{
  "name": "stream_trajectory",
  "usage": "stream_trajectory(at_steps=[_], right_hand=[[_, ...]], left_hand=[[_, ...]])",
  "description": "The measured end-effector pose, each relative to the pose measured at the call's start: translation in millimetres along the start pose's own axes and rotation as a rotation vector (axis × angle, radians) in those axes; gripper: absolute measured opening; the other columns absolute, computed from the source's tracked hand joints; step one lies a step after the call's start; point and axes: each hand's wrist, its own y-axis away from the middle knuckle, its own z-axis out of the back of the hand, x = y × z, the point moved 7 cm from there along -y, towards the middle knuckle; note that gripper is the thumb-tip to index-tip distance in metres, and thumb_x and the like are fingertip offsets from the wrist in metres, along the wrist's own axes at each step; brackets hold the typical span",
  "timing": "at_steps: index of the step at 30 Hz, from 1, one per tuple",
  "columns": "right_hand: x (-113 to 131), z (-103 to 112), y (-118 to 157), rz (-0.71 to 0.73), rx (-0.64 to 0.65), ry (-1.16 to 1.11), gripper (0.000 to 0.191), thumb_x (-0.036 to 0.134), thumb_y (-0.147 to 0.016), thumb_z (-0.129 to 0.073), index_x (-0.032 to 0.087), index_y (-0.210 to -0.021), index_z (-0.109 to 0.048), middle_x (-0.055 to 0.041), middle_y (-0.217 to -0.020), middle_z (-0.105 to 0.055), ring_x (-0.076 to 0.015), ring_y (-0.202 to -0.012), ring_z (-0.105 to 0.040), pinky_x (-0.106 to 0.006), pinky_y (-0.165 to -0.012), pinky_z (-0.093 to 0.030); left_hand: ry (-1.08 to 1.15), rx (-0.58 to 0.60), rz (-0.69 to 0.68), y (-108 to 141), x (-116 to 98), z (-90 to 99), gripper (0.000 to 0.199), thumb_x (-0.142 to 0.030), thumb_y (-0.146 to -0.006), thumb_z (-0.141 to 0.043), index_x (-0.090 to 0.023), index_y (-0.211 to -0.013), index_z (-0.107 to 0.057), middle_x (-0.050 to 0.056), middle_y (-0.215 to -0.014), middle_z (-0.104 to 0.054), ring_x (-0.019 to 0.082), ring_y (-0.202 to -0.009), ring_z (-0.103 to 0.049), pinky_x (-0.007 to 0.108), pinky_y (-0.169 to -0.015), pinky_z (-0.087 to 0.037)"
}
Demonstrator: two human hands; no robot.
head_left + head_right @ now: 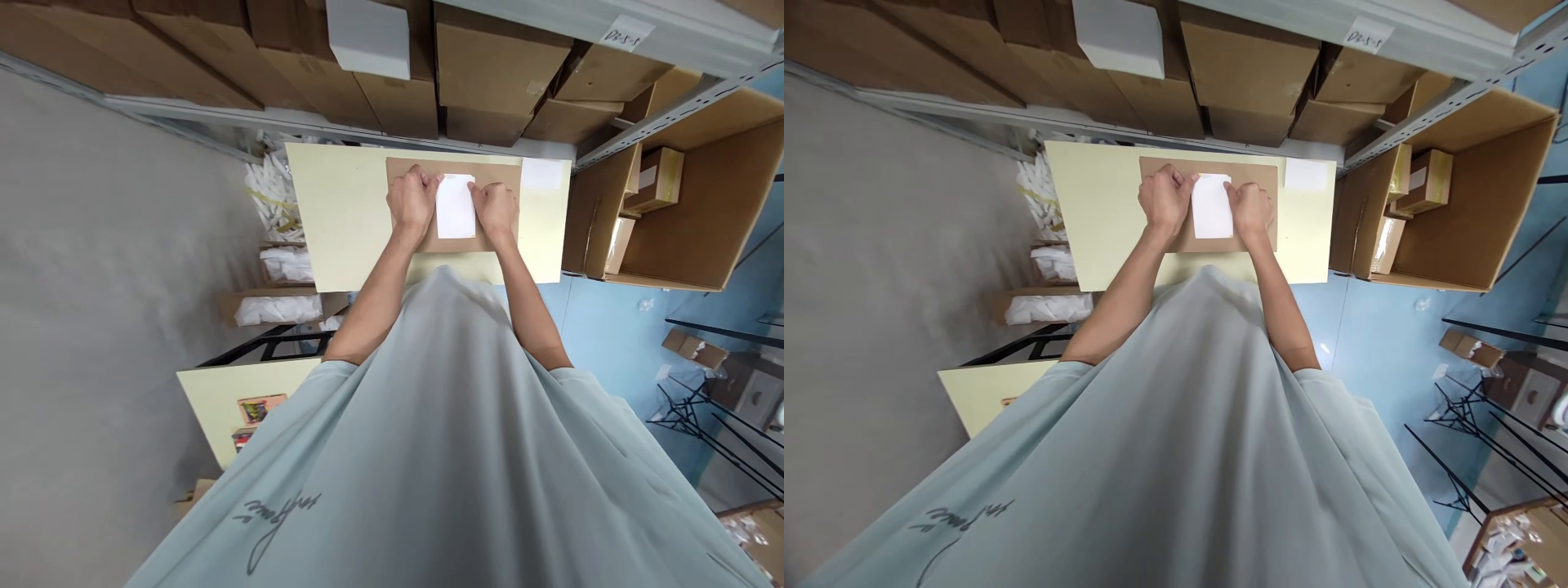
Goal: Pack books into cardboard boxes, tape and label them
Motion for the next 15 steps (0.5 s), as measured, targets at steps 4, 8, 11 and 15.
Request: stream_trajectory(at_steps=[4,8,11,15], right_hand=[[14.2,10.6,25.1,0.094,0.028,0.061,0.052,0.069,-0.116,-0.058,0.02,-0.115,-0.072,-0.0212,-0.123,-0.08,-0.04,-0.132,-0.072,-0.07,-0.123,-0.055],[34.1,-2.5,45.1,0.283,0.084,0.206,0.061,0.057,-0.121,-0.046,0.014,-0.161,-0.063,-0.0254,-0.173,-0.059,-0.0393,-0.17,-0.046,-0.069,-0.144,-0.031],[36.5,-19.8,51.3,0.368,0.183,0.334,0.067,0.046,-0.123,-0.031,0.015,-0.181,-0.044,-0.017,-0.192,-0.038,-0.0331,-0.184,-0.024,-0.062,-0.151,-0.016],[29.7,-25.4,53.3,0.389,0.235,0.388,0.073,0.052,-0.123,-0.026,0.018,-0.187,-0.035,-0.0136,-0.196,-0.03,-0.0314,-0.186,-0.017,-0.062,-0.152,-0.011]], left_hand=[[-0.239,0.041,-0.073,18.8,-23.6,9.1,0.053,-0.064,-0.111,-0.072,-0.021,-0.141,-0.071,0.016,-0.138,-0.078,0.035,-0.148,-0.067,0.051,-0.125,-0.05],[-0.283,0.203,-0.27,41.3,-52.8,-9.1,0.071,-0.065,-0.114,-0.059,-0.02,-0.168,-0.059,0.02,-0.181,-0.053,0.038,-0.179,-0.033,0.058,-0.147,-0.022],[-0.277,0.317,-0.285,49.8,-54.0,-22.9,0.072,-0.062,-0.116,-0.049,-0.022,-0.175,-0.055,0.016,-0.19,-0.042,0.036,-0.185,-0.02,0.061,-0.15,-0.006],[-0.311,0.367,-0.259,52.5,-41.0,-14.9,0.078,-0.064,-0.114,-0.05,-0.02,-0.179,-0.052,0.017,-0.19,-0.04,0.038,-0.185,-0.019,0.064,-0.15,0.001]])
